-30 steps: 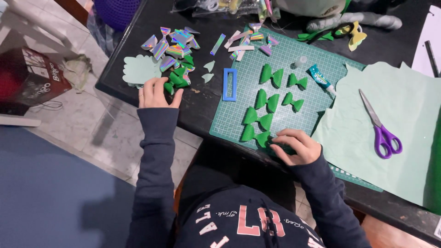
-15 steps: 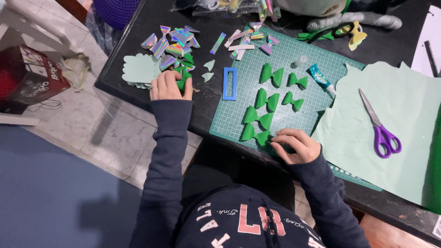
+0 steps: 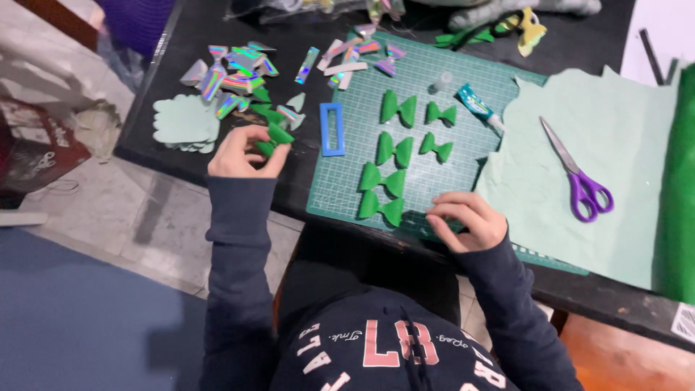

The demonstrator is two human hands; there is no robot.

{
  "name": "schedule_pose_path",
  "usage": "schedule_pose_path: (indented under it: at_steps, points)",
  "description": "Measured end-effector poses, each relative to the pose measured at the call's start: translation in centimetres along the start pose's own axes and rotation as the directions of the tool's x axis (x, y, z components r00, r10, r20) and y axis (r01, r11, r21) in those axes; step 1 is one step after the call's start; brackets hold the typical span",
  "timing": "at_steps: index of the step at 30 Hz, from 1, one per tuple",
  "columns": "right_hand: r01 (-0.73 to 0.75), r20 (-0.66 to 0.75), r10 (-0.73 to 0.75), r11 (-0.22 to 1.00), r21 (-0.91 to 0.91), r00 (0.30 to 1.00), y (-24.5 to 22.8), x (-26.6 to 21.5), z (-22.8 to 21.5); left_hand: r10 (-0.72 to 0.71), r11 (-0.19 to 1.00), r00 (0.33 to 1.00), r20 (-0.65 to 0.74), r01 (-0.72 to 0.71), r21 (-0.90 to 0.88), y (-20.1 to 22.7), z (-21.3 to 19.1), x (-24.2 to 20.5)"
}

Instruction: Assembling decorative bows from leather scraps and material using adhesive.

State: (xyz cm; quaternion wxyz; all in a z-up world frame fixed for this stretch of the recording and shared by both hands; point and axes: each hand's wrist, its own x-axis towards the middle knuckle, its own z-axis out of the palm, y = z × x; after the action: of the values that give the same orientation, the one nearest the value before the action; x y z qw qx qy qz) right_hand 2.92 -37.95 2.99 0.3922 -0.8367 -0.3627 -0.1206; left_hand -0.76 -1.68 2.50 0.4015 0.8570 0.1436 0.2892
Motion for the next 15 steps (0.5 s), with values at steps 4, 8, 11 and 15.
schedule_pose_path:
  at_steps: [4, 8, 11, 15]
  points:
    - [-0.162, -0.013, 0.163, 0.985, 0.051, 0.987, 0.3, -0.5, -1.7, 0.048, 0.961, 0.968, 0.248, 0.023, -0.275, 4.1, 3.1, -1.6]
    - [-0.181, 0.052, 0.174, 0.964, 0.193, 0.983, -1.1, 1.5, -3.4, 0.208, 0.912, 0.796, 0.569, 0.052, -0.406, 8.7, 7.1, -4.4]
    - [-0.245, 0.159, 0.207, 0.928, 0.281, 0.965, -0.3, 1.2, -4.0, 0.322, 0.897, 0.735, 0.596, -0.035, -0.441, 10.3, 9.1, -6.0]
    - [-0.305, 0.229, 0.253, 0.924, 0.23, 0.94, 0.9, 0.5, -4.6, 0.363, 0.882, 0.726, 0.584, -0.066, -0.466, 11.2, 9.7, -6.7]
